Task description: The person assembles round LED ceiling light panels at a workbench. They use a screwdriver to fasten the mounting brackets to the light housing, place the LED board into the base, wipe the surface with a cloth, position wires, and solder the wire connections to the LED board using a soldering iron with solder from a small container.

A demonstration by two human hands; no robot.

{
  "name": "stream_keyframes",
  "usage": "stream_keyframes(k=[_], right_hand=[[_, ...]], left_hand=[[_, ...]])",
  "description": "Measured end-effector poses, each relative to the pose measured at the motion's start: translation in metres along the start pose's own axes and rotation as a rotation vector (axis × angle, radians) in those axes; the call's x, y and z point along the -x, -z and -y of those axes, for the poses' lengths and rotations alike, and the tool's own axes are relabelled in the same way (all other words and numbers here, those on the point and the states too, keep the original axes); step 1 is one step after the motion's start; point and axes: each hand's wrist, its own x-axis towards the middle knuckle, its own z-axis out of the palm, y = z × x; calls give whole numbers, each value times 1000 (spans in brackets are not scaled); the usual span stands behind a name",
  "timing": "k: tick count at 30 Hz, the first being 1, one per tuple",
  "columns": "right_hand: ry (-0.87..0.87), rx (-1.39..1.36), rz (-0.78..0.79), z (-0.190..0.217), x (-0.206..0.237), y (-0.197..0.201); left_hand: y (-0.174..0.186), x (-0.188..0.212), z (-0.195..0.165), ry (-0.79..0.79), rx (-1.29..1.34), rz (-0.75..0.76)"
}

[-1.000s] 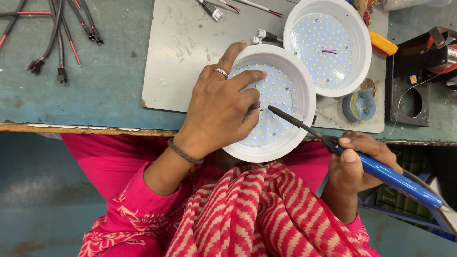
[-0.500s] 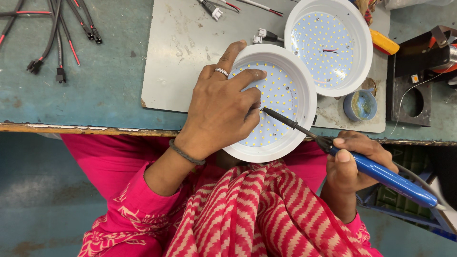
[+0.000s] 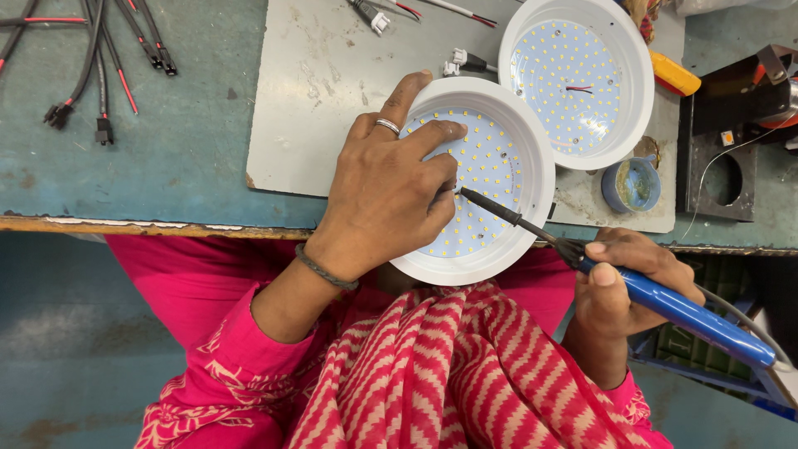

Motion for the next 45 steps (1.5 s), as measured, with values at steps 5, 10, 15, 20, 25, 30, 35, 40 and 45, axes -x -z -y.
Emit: stream_keyframes(k=[5, 10, 15, 20, 25, 30, 35, 40, 45], right_hand=[[0, 14, 53, 6, -7, -4], [-8, -13, 137, 17, -20, -8], [3, -9, 154, 20, -22, -7], [22, -15, -5, 12, -12, -2], [39, 14, 3, 6, -7, -1], [5, 28, 25, 9, -4, -7], [17, 12, 51, 9, -4, -10], [57, 36, -1, 4, -4, -3], [38, 18, -62, 2, -2, 6]], left_hand=[[0, 1, 0, 0, -4, -6], [-1, 2, 0, 5, -16, 1], [-1, 2, -1, -2, -21, -7], [-1, 2, 0, 4, -17, 0], [-1, 2, 0, 5, -18, 0], [-1, 2, 0, 8, -16, -1], [-2, 2, -1, 11, -11, -9], [-2, 2, 0, 2, -14, -21], [-3, 2, 0, 1, -25, -18]])
